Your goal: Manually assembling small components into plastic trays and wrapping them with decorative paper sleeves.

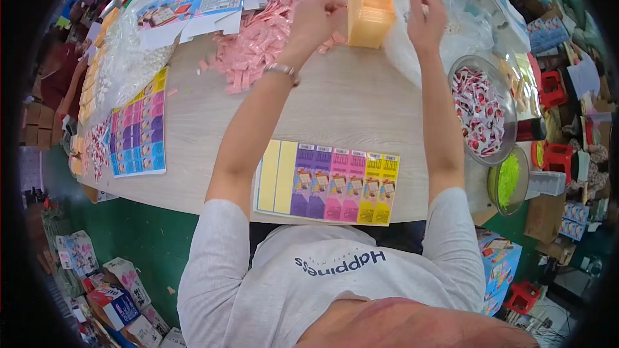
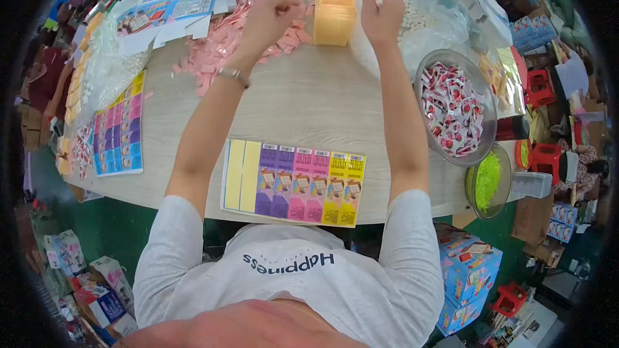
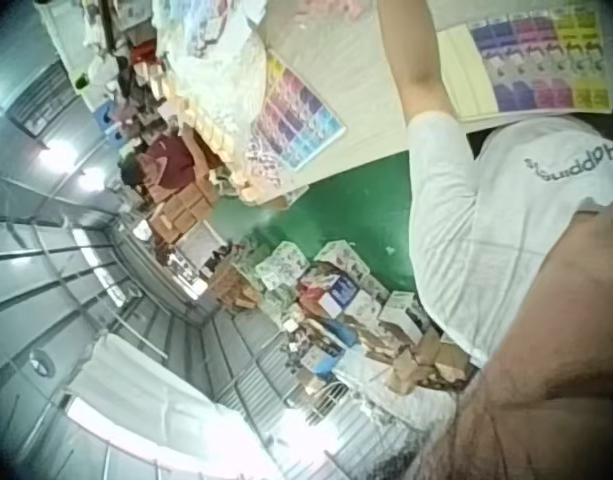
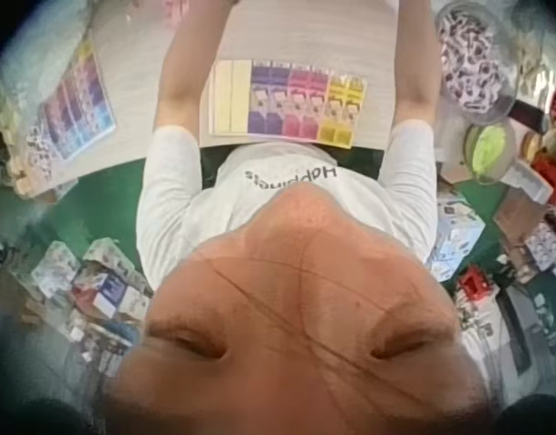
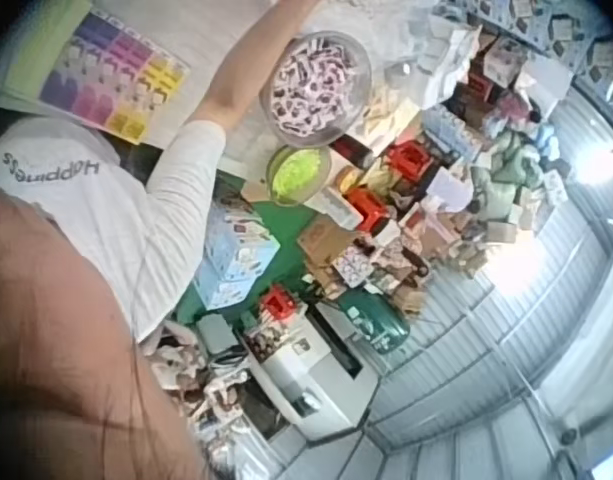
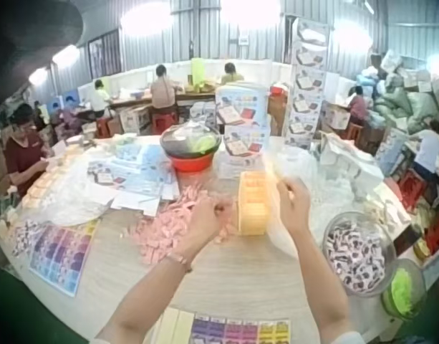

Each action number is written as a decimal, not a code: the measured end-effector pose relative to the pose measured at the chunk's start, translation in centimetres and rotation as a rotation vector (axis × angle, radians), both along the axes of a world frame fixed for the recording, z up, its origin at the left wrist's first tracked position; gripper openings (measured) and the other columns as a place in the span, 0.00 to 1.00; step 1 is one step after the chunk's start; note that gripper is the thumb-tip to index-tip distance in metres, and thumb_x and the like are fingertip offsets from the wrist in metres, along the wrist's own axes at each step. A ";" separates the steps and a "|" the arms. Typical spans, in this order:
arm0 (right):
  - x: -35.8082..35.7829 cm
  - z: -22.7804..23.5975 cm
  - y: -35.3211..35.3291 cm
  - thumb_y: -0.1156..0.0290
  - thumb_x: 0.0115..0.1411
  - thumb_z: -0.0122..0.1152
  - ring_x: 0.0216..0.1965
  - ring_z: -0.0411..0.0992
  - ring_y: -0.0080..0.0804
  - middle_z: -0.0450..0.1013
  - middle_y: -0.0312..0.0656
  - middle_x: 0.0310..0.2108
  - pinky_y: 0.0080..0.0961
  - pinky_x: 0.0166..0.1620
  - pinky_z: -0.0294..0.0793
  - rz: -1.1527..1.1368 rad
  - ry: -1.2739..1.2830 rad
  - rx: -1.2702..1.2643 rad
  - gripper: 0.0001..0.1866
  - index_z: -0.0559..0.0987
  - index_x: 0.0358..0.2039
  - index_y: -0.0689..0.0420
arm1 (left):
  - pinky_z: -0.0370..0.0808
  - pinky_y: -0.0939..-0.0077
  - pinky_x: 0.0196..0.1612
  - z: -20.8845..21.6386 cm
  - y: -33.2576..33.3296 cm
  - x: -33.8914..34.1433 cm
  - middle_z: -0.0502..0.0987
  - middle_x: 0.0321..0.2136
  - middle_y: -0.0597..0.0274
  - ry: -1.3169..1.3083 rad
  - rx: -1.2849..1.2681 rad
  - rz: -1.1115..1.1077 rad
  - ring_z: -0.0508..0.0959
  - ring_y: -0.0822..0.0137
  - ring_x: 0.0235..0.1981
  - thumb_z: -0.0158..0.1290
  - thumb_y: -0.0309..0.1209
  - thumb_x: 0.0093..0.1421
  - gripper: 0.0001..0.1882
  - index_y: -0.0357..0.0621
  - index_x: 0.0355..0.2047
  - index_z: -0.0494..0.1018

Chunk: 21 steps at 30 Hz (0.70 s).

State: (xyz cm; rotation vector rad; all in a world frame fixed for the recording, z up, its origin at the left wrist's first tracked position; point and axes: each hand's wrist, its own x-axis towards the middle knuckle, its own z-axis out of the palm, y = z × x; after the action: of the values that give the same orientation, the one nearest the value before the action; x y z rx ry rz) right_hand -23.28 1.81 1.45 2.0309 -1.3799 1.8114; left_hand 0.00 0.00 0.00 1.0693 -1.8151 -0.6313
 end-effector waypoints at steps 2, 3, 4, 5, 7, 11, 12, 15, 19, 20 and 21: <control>1.2 -0.3 5.5 0.78 0.62 0.59 0.32 0.75 0.41 0.76 0.45 0.31 0.31 0.38 0.73 -0.029 0.096 -0.120 0.02 0.79 0.34 0.60 | 0.79 0.63 0.43 0.1 -2.6 -1.7 0.84 0.31 0.55 -0.134 0.006 0.133 0.84 0.54 0.36 0.60 0.55 0.54 0.24 0.45 0.34 0.85; -0.2 -0.2 8.0 0.80 0.61 0.59 0.31 0.74 0.42 0.76 0.45 0.29 0.32 0.37 0.72 0.011 0.180 -0.117 0.02 0.79 0.33 0.60 | 0.79 0.63 0.43 0.6 -3.7 -4.0 0.84 0.31 0.55 -0.104 0.009 0.164 0.84 0.54 0.36 0.60 0.55 0.54 0.24 0.45 0.34 0.85; -0.2 -2.0 10.2 0.79 0.57 0.62 0.30 0.73 0.44 0.74 0.45 0.28 0.35 0.36 0.71 0.108 0.295 -0.159 0.03 0.79 0.32 0.57 | 0.79 0.61 0.42 0.8 -5.2 -4.9 0.84 0.31 0.53 -0.304 0.036 0.200 0.83 0.53 0.36 0.60 0.53 0.54 0.24 0.44 0.33 0.84; 0.1 -4.0 13.0 0.77 0.54 0.66 0.30 0.72 0.42 0.73 0.41 0.27 0.37 0.37 0.70 0.097 0.538 -0.076 0.05 0.80 0.31 0.53 | 0.80 0.59 0.42 0.7 -6.1 -5.3 0.84 0.31 0.52 -0.505 0.068 0.238 0.83 0.51 0.36 0.60 0.52 0.53 0.23 0.43 0.33 0.84; 0.8 -7.9 16.6 0.72 0.53 0.69 0.32 0.71 0.40 0.73 0.37 0.27 0.37 0.40 0.68 0.221 0.561 0.099 0.05 0.81 0.30 0.52 | 0.80 0.57 0.41 0.9 -7.0 -6.8 0.84 0.31 0.51 -0.535 0.053 0.259 0.83 0.50 0.36 0.60 0.50 0.53 0.22 0.41 0.31 0.83; 0.6 -12.5 19.6 0.69 0.53 0.69 0.35 0.72 0.39 0.73 0.35 0.28 0.37 0.45 0.67 0.250 0.566 0.347 0.05 0.81 0.29 0.51 | 0.81 0.56 0.41 1.0 -7.4 -7.7 0.83 0.31 0.48 -0.575 -0.087 0.343 0.83 0.48 0.37 0.59 0.45 0.52 0.19 0.37 0.27 0.82; 0.7 -12.3 19.6 0.67 0.53 0.69 0.36 0.72 0.39 0.73 0.35 0.28 0.37 0.46 0.67 0.258 0.588 0.371 0.06 0.81 0.29 0.52 | 0.81 0.56 0.41 1.3 -7.5 -7.7 0.83 0.31 0.48 -0.575 -0.089 0.341 0.83 0.48 0.37 0.59 0.45 0.52 0.19 0.37 0.27 0.82; 1.2 -11.0 19.3 0.65 0.54 0.69 0.36 0.72 0.41 0.74 0.36 0.29 0.39 0.48 0.67 0.282 0.607 0.433 0.08 0.81 0.31 0.52 | 0.79 0.58 0.37 2.7 -7.6 -6.9 0.83 0.29 0.50 -0.614 -0.176 0.439 0.83 0.50 0.34 0.60 0.44 0.51 0.19 0.38 0.27 0.81; 0.3 -6.9 15.9 0.66 0.54 0.69 0.37 0.73 0.43 0.75 0.40 0.30 0.40 0.46 0.69 0.202 0.496 0.297 0.10 0.81 0.36 0.54 | 0.81 0.58 0.41 6.9 -5.1 -4.4 0.84 0.40 0.53 -0.615 -0.065 0.354 0.84 0.52 0.38 0.60 0.41 0.59 0.20 0.49 0.50 0.79; -0.1 -5.8 14.3 0.68 0.54 0.69 0.38 0.73 0.44 0.76 0.41 0.32 0.39 0.45 0.70 0.134 0.474 0.271 0.11 0.81 0.37 0.55 | 0.81 0.61 0.39 7.3 -3.7 -2.9 0.84 0.40 0.53 -0.544 -0.098 0.292 0.84 0.53 0.37 0.60 0.40 0.59 0.20 0.43 0.49 0.79; -0.5 -4.7 12.2 0.69 0.55 0.68 0.38 0.73 0.44 0.77 0.42 0.33 0.37 0.44 0.71 0.068 0.451 0.247 0.11 0.82 0.38 0.56 | 0.79 0.61 0.37 6.7 -2.3 -0.9 0.83 0.35 0.51 -0.416 -0.152 0.299 0.84 0.53 0.34 0.60 0.41 0.54 0.17 0.42 0.38 0.80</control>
State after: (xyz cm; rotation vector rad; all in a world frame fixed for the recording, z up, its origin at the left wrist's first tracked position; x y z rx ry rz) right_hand -23.74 14.01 -3.22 2.4331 -1.4574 1.1352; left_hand -0.95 -2.30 6.67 1.4067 -1.9559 -0.0910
